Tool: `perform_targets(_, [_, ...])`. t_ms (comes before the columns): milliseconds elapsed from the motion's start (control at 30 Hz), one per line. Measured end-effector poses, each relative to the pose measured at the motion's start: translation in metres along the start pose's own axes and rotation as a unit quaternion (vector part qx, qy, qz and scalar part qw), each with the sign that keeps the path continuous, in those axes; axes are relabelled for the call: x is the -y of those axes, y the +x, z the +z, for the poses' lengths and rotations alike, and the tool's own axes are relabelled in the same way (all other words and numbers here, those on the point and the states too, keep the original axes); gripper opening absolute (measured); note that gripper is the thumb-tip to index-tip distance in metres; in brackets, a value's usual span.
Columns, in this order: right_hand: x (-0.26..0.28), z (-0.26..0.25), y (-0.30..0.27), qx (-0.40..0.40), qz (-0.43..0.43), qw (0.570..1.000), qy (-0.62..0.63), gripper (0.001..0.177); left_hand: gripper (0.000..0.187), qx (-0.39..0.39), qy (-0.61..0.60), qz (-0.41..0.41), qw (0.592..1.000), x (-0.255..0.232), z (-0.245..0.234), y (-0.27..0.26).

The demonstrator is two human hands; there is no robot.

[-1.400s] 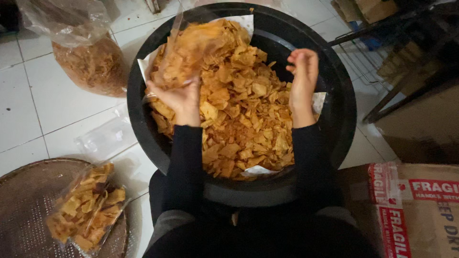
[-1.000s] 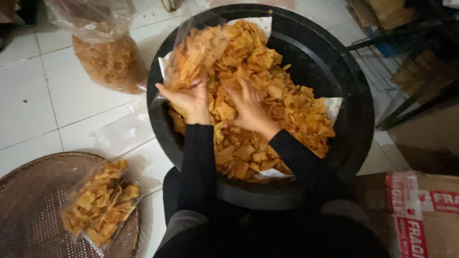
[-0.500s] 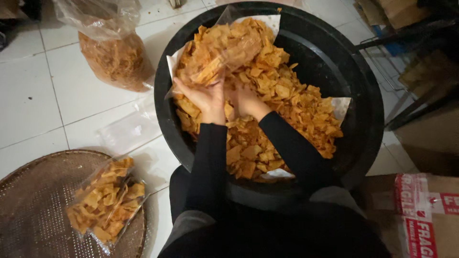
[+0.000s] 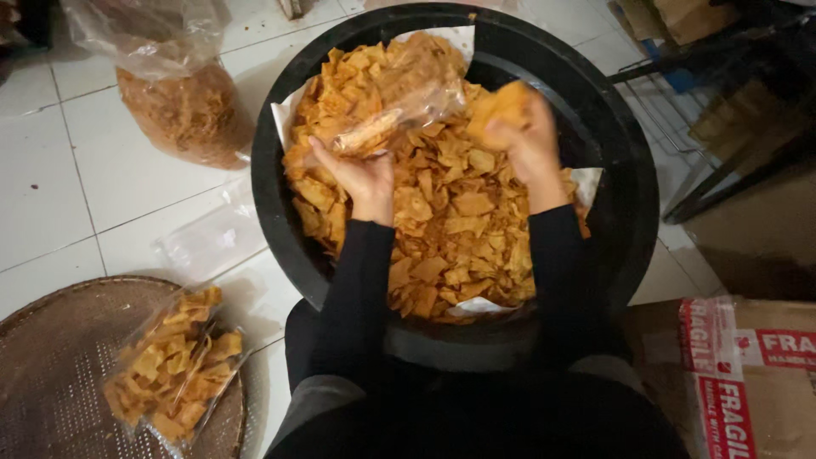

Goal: The person scoops fried snacks from a large black basin and places them into clear plastic bags. The filled bags are then set aside on a woven tray to the left.

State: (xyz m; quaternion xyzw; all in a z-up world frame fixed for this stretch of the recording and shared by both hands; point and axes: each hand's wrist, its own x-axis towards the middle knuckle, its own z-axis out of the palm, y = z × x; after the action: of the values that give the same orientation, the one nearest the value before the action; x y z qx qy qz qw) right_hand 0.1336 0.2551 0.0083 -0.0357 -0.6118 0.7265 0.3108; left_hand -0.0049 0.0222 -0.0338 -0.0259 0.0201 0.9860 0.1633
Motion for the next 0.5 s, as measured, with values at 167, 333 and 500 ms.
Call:
perform_targets(167, [0.054,-0.016,-0.003,-0.088,-0.224,0.97,0.028,0.054,0.089,-0.038,0.068,-0.007,0.997,0.026,0.005,-0.019])
perform_targets(333, [0.067,0.015,-0.012,-0.087,-0.163,0.97,-0.156,0.055,0.093,-0.037,0.102,-0.075,0.991,0.052,0.006,-0.04])
perform_targets(500, [0.07,0.028,-0.016,0.087,-0.127,0.972,-0.178,0.034,0.088,-0.08,0.162,-0.037,0.983,0.058,0.001,-0.04])
